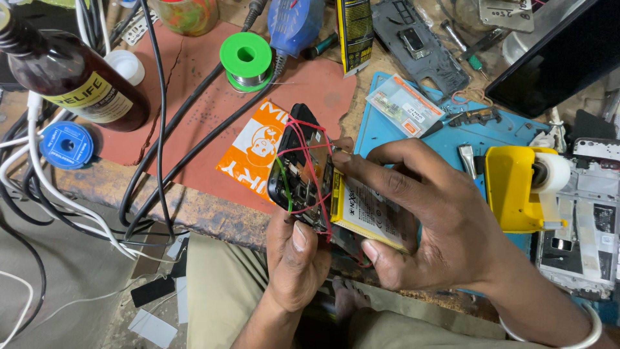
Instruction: The person uses tweezers to adjust small components on the exposed motherboard of a disassembled smartphone. They then place the battery back into the phone chassis and secure the device with multiple rubber bands.
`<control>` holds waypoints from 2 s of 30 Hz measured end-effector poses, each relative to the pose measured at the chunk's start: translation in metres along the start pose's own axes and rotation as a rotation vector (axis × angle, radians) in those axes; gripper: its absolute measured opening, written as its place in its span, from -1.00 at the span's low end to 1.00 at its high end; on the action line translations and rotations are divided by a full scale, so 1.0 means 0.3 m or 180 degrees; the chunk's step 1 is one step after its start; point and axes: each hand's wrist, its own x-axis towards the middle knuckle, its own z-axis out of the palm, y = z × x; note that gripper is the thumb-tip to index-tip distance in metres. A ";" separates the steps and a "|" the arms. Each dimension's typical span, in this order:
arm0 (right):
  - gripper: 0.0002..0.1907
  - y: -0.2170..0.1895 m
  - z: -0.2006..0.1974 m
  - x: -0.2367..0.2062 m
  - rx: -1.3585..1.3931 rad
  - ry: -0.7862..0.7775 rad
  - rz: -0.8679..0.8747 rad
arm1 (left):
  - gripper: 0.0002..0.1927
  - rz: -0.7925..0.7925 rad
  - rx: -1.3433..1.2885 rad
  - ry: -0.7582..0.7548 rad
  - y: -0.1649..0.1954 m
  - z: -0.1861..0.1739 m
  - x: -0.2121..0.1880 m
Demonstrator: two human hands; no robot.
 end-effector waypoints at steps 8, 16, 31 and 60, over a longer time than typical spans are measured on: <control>-0.23 -0.009 -0.012 -0.003 -0.0020 -0.0067 0.0129 | -0.17 -0.0046 0.0049 -0.0036 0.015 0.011 0.006; -0.22 -0.015 -0.030 -0.004 -0.0236 -0.0276 0.0288 | -0.17 0.0013 0.0204 -0.0084 0.013 0.008 0.007; -0.08 -0.014 -0.008 -0.002 0.0199 -0.0268 0.0414 | -0.06 0.0172 0.0656 0.0046 0.031 0.037 0.034; -0.11 0.105 0.017 -0.052 0.4266 -0.0418 0.2288 | 0.09 0.0524 0.2002 -0.0260 0.114 0.137 0.084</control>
